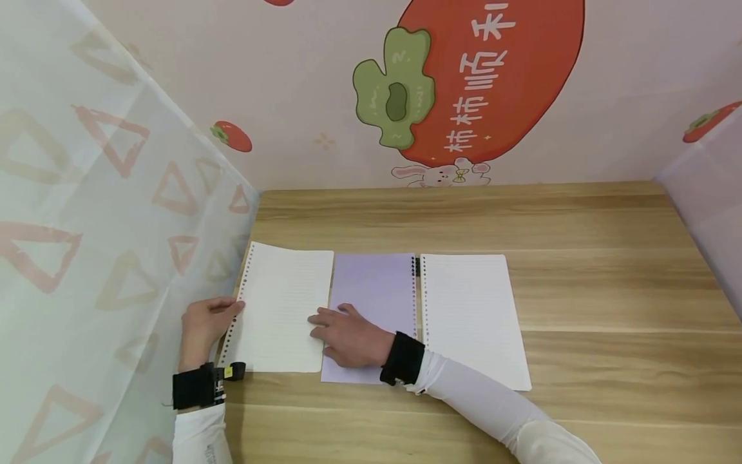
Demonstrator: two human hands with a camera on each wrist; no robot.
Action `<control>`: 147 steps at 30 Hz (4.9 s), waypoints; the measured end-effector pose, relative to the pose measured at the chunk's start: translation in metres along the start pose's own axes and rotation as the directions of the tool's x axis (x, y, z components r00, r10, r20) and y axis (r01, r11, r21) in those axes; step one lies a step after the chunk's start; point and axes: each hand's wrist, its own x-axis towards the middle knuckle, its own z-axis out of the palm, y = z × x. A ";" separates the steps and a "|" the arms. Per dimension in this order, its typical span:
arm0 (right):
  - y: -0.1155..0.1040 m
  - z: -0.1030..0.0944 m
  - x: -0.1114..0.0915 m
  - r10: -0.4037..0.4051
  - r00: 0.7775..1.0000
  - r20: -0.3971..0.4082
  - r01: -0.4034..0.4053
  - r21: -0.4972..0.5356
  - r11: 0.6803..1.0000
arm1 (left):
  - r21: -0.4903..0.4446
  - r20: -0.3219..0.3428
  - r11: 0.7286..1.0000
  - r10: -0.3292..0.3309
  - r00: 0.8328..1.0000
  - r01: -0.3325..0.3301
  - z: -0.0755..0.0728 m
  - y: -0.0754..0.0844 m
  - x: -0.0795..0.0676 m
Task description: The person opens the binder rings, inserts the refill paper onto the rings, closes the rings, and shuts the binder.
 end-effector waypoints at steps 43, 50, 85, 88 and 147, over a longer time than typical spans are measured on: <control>0.077 -0.023 -0.053 0.592 0.805 0.030 -0.065 0.997 0.037 | -0.476 0.148 0.879 0.091 0.985 -0.010 0.075 0.074 -0.033; 0.094 -0.027 -0.081 0.618 0.786 0.003 -0.082 0.992 0.100 | -0.513 0.229 0.858 0.156 0.961 -0.017 0.091 0.092 -0.041; 0.123 -0.023 -0.249 0.816 0.577 0.029 -0.283 0.945 0.166 | -0.506 0.405 0.812 0.522 0.751 -0.292 0.170 0.175 -0.083; 0.124 -0.023 -0.261 0.832 0.554 0.032 -0.297 0.941 0.162 | -0.507 0.429 0.808 0.539 0.725 -0.300 0.178 0.180 -0.086; 0.143 -0.011 -0.299 0.869 0.490 0.067 -0.330 0.937 0.114 | 0.089 0.391 0.587 0.722 0.570 -0.805 0.217 0.223 -0.084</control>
